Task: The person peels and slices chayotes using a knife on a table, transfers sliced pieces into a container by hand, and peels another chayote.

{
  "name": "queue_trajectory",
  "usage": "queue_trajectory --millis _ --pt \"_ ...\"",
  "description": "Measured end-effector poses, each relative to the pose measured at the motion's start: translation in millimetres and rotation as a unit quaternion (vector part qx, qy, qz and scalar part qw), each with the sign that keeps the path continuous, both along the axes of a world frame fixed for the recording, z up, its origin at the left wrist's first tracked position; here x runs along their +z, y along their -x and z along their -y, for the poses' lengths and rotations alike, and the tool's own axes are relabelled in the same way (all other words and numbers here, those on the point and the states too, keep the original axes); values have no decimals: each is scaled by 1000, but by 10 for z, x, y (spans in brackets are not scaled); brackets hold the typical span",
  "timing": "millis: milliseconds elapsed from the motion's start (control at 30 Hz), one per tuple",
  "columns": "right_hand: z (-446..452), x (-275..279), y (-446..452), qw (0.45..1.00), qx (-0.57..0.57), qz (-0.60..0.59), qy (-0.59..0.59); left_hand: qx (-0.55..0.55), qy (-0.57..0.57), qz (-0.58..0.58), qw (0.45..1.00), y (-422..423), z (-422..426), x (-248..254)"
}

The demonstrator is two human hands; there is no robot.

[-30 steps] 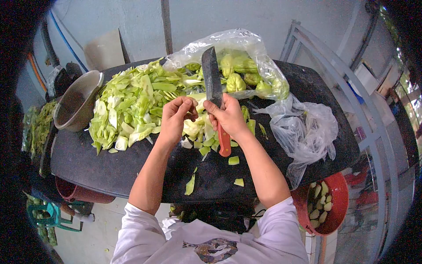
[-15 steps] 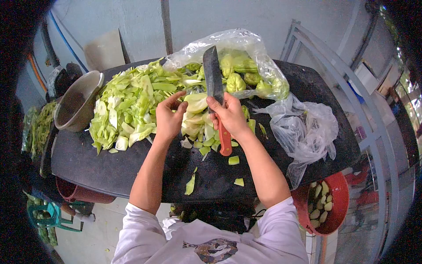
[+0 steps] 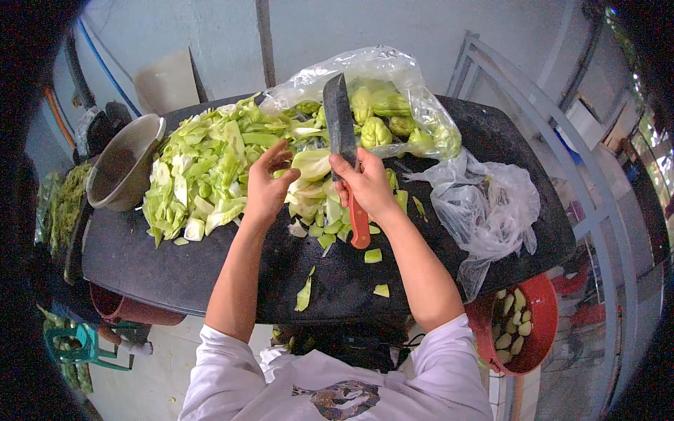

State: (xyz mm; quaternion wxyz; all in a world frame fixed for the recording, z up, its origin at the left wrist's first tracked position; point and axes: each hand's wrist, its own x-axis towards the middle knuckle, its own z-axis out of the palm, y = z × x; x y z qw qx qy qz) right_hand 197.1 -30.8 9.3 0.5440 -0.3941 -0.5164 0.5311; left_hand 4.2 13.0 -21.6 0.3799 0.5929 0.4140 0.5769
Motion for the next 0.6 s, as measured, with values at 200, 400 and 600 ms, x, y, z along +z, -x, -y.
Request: queue_trajectory --millis 200,400,600 --pt "-19 -34 2 1000 -5 7 -4 -153 191 192 951 96 31 132" --pt "-24 -61 20 997 -22 59 -43 -366 202 372 828 141 96 221" --pt "76 -12 123 980 -67 154 -106 -486 149 429 746 55 188 283"
